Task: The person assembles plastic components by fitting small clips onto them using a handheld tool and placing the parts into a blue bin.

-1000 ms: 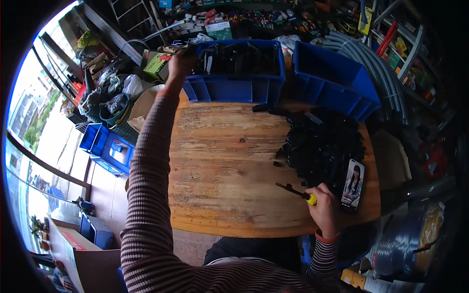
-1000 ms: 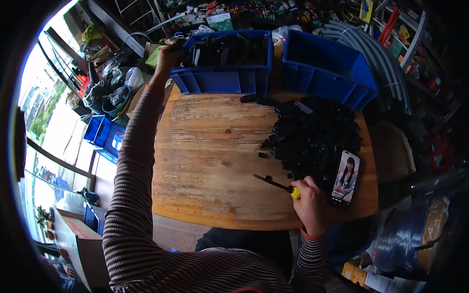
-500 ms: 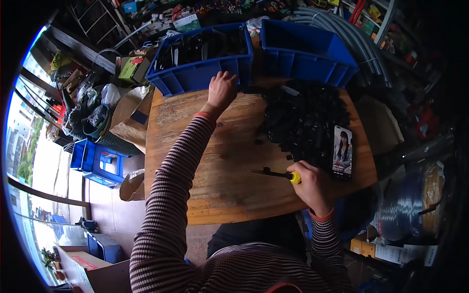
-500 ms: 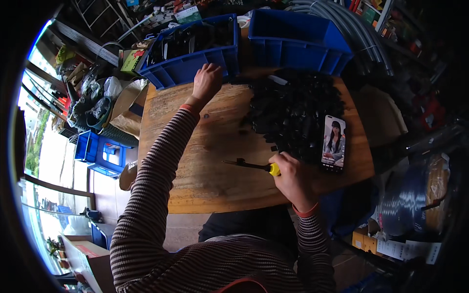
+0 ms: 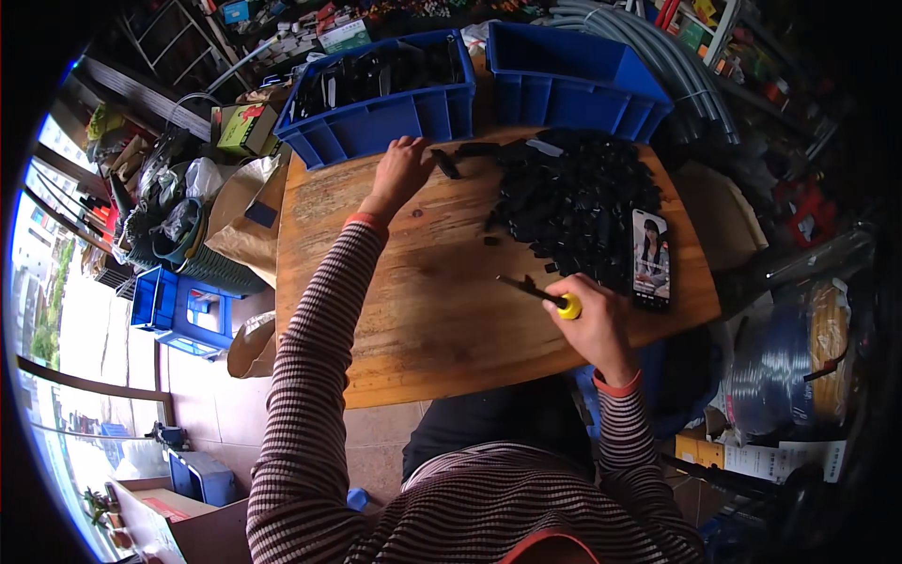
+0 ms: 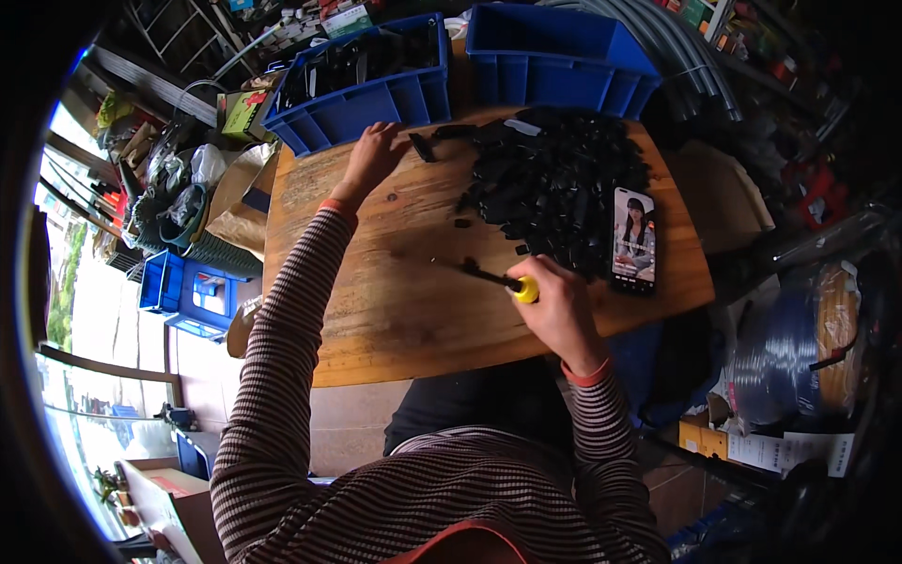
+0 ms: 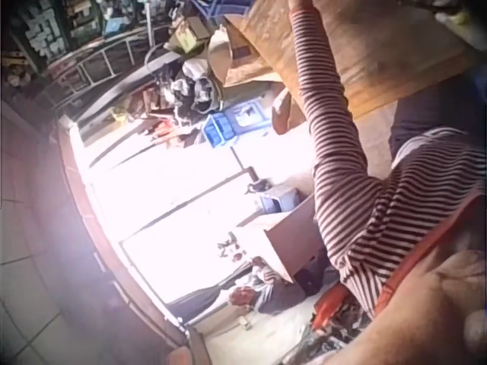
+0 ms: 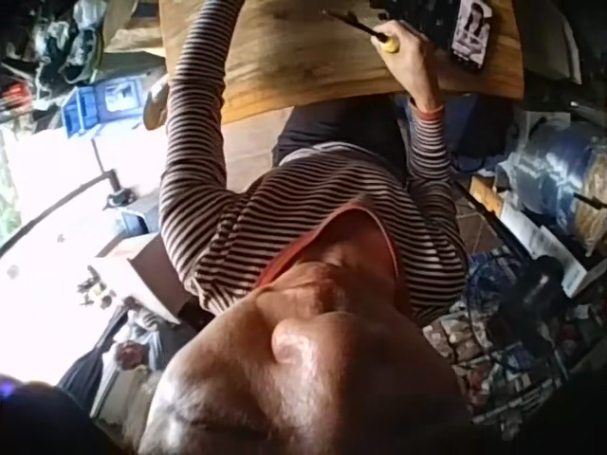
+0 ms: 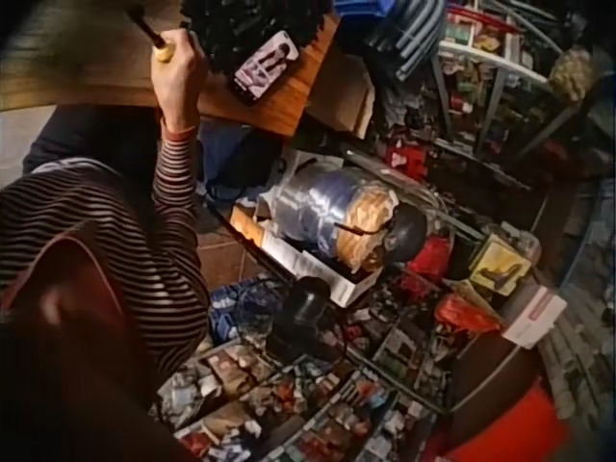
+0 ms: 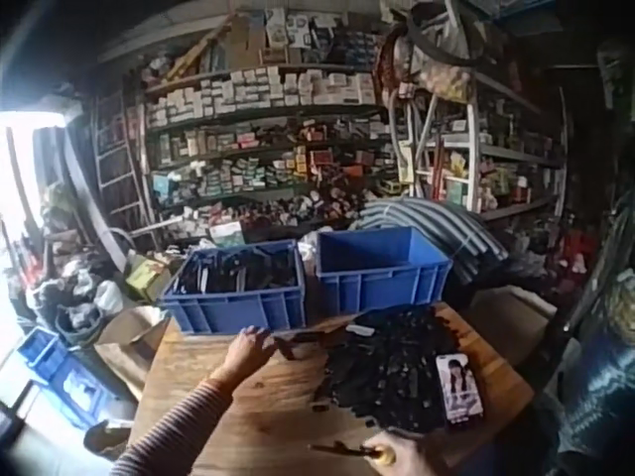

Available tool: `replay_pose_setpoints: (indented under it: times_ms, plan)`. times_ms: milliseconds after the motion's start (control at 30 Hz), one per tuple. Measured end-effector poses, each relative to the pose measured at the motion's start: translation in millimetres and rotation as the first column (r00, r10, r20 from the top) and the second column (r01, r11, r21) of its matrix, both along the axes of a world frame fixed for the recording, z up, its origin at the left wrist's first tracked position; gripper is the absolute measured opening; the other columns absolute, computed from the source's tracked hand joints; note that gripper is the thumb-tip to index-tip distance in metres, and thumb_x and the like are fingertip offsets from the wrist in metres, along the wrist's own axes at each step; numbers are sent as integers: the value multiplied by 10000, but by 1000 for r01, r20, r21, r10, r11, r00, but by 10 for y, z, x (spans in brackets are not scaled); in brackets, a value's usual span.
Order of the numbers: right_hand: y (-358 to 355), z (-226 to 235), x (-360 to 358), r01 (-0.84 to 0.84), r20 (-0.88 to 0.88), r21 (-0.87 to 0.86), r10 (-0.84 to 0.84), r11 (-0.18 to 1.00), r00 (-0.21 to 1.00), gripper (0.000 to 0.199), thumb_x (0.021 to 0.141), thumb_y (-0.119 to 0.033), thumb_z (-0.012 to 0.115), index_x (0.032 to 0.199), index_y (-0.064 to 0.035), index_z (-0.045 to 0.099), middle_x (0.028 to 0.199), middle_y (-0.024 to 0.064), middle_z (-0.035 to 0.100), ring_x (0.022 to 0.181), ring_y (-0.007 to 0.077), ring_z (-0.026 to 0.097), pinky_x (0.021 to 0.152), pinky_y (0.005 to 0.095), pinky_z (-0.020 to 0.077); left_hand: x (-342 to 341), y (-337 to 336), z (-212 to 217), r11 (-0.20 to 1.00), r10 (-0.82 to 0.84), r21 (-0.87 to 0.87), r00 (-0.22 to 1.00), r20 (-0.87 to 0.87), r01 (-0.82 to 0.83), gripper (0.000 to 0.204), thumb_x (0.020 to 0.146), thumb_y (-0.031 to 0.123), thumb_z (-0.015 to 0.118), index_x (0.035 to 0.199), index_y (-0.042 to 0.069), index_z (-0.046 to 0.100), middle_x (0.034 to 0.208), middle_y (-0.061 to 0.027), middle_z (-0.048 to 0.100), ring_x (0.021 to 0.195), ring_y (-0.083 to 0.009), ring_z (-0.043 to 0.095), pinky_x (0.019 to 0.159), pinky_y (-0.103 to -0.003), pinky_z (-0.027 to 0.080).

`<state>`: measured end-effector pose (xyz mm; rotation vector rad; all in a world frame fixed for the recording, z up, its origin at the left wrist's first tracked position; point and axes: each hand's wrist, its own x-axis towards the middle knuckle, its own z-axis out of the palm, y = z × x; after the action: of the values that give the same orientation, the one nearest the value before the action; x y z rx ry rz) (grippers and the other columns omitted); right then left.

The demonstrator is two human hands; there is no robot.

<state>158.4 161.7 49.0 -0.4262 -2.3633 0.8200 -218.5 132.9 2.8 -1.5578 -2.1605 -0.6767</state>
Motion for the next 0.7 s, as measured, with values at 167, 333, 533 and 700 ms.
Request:
replay_pose_setpoints:
  times_ms: [167, 333, 533, 700]
  plan:
    - [-109, -103, 81, -44, 26, -55, 46, 998, 999, 175, 767, -12, 731, 889, -9, 605, 818, 115, 644, 753, 258, 659, 649, 305, 504, -14, 213, 74, 975, -180, -148, 979, -98, 164, 230, 874, 152, 583, 1070, 74, 675, 1047, -133, 649, 982, -331, 590, 879, -383, 486]
    - [-16, -120, 286, 13, -14, -41, -14, 999, 1000, 170, 765, -14, 724, 891, -17, 610, 819, 112, 639, 743, 270, 656, 635, 318, 501, -93, -151, 45, 936, -273, -232, 962, -2, 265, 175, 873, 135, 580, 999, 78, 688, 961, -103, 655, 1013, -315, 591, 851, -377, 500]
    - [19, -82, 153, 25, -50, -75, -29, 997, 998, 176, 759, -3, 712, 902, -26, 612, 832, 118, 636, 751, 297, 654, 622, 347, 503, 910, -787, 59, 941, -330, -84, 944, -13, 328, 217, 772, 30, 608, 984, 69, 632, 896, -101, 562, 860, -255, 585, 669, -365, 517]
    - [-29, -113, -174, -55, -17, -58, 54, 997, 998, 168, 763, -3, 712, 902, -24, 620, 834, 124, 633, 752, 303, 650, 622, 344, 501, 1945, -1222, 11, 849, -523, -266, 795, -306, 456, 244, 743, 115, 592, 965, 16, 607, 952, -116, 516, 850, -233, 540, 673, -319, 503]
